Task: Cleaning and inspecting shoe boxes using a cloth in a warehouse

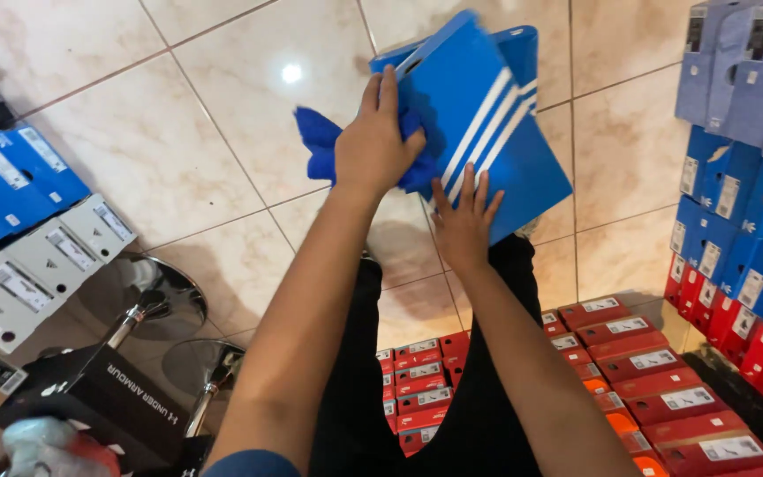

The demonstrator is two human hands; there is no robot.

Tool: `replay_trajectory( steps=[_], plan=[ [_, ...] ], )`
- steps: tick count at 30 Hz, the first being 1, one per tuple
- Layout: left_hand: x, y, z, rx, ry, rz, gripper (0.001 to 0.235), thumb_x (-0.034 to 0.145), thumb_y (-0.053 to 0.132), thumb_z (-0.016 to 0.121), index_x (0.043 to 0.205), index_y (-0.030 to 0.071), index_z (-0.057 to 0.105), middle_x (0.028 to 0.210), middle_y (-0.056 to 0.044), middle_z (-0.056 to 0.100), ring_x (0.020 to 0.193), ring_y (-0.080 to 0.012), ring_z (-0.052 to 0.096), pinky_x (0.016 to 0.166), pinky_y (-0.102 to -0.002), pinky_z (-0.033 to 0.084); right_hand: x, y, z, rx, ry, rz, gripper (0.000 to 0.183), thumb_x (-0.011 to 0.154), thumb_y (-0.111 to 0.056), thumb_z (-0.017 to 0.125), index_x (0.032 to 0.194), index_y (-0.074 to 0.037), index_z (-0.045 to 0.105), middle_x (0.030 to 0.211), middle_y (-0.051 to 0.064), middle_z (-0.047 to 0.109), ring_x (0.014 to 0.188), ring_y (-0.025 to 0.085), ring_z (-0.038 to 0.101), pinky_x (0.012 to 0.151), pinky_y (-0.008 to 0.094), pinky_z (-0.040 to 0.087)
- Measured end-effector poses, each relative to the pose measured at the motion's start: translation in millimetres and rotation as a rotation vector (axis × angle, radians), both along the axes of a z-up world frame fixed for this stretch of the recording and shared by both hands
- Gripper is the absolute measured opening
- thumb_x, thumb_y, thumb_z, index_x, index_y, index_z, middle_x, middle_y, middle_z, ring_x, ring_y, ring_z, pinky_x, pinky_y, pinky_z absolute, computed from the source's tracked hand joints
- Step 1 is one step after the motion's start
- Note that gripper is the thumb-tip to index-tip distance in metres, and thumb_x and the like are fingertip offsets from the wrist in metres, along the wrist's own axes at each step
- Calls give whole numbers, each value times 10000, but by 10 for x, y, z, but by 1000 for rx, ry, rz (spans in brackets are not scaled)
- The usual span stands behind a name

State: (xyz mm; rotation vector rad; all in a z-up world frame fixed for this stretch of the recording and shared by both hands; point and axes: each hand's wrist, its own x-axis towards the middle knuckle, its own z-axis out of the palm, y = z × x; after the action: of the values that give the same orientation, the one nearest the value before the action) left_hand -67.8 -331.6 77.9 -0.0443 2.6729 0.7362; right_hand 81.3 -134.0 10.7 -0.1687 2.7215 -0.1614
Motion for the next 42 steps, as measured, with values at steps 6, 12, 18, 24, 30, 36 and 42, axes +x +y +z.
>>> replay_trajectory(
  steps=[6,12,18,24,30,36,42],
  plan=[
    [157,196,-652,151,-665,171,786,820,500,661,1470,103,465,1395,-172,603,1199,-447,647,996,-586,521,-46,1268,-96,-83,10,-236,566,911,-399,776,1437,-227,661,1657,364,20,1519,570,-39,1139,762,-45],
    [376,733,-206,179,-786,282,925,793,544,661,1590,208,333,1379,-212,631,1270,-447,603,1062,-566,472,-190,2509,-721,-902,35,-1036,633,1031,-387,795,1501,-225,404,1401,128,540,1293,319,548,1111,545,385],
    [635,2099,455,230,-815,308,930,829,446,652,1631,195,254,1577,-181,458,1340,-451,543,1111,-561,445,-180,3924,-610,-1138,-136,-1200,378,1021,-382,739,1340,-296,555,1232,12,668,1154,215,666,1036,484,531],
    [724,3730,1183,300,-852,211,967,848,378,633,1644,106,156,1662,-241,260,1320,-540,502,1072,-617,455,143,5494,-114,-1101,-25,-1348,588,1058,-528,729,1478,-210,468,1425,121,574,1291,336,588,1098,548,445],
    [1084,4557,1089,333,-862,177,1030,828,391,653,1652,148,85,1682,-210,217,1347,-508,485,1063,-597,461,-265,5527,934,-828,30,-1467,1090,1011,-615,780,1608,43,147,1631,353,59,1538,492,77,1253,614,69],
    [1132,4686,791,285,-848,218,1000,825,443,654,1643,179,143,1618,-207,371,1334,-495,513,1093,-588,453,-52,5848,614,-926,129,-1278,471,1075,-335,702,1478,-159,534,1405,64,560,1302,219,528,1119,454,416],
    [1122,4994,789,321,-883,321,983,833,459,668,1640,224,160,1493,-239,526,1332,-474,530,1115,-560,452,-502,6170,1027,-711,3,-1103,271,1066,-377,702,1242,-179,647,1044,7,557,1004,168,518,942,386,431]
  ],
)
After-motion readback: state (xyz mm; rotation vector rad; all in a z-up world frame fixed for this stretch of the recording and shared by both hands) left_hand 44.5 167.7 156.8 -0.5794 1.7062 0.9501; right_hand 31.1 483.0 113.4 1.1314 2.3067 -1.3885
